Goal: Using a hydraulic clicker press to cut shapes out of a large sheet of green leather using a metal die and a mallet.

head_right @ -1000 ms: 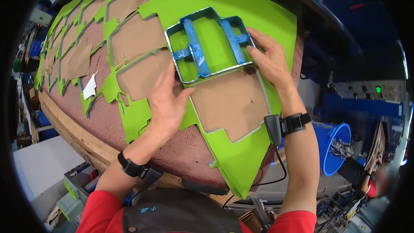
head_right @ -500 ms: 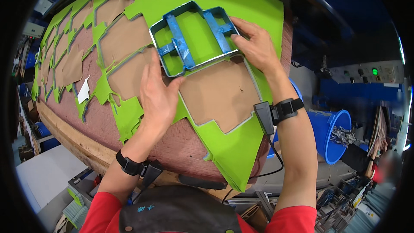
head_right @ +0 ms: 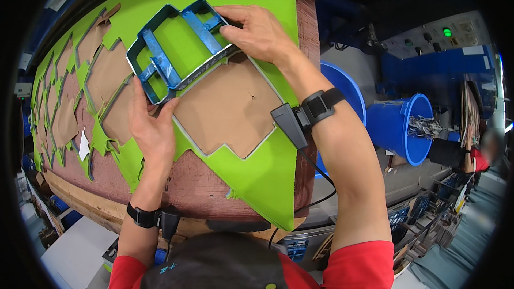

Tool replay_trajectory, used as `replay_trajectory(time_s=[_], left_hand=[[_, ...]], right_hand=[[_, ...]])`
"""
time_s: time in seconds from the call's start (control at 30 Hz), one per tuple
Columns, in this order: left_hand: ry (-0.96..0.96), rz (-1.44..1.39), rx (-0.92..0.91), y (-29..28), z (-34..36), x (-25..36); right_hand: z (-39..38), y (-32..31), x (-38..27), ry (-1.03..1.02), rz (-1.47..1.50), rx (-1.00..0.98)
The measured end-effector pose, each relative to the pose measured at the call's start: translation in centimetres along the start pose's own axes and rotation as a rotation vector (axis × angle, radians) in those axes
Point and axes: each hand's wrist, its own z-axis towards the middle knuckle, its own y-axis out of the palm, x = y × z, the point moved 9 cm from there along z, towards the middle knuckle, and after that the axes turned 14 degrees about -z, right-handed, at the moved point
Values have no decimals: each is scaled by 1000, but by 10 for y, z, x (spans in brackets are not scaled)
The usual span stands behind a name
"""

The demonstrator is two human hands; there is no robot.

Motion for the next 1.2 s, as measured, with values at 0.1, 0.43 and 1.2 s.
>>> replay_trajectory(time_s=[0.1, 0.43, 1.2], left_hand=[[-15, 2, 12, -2, 1, -2], [-14, -32, 14, 1, 1, -5], [140, 27, -109, -17, -34, 22]], right_hand=[[1, 0, -1, 10, -11, 2], [3, 3, 10, -21, 47, 13], [0, 1, -3, 102, 30, -15]])
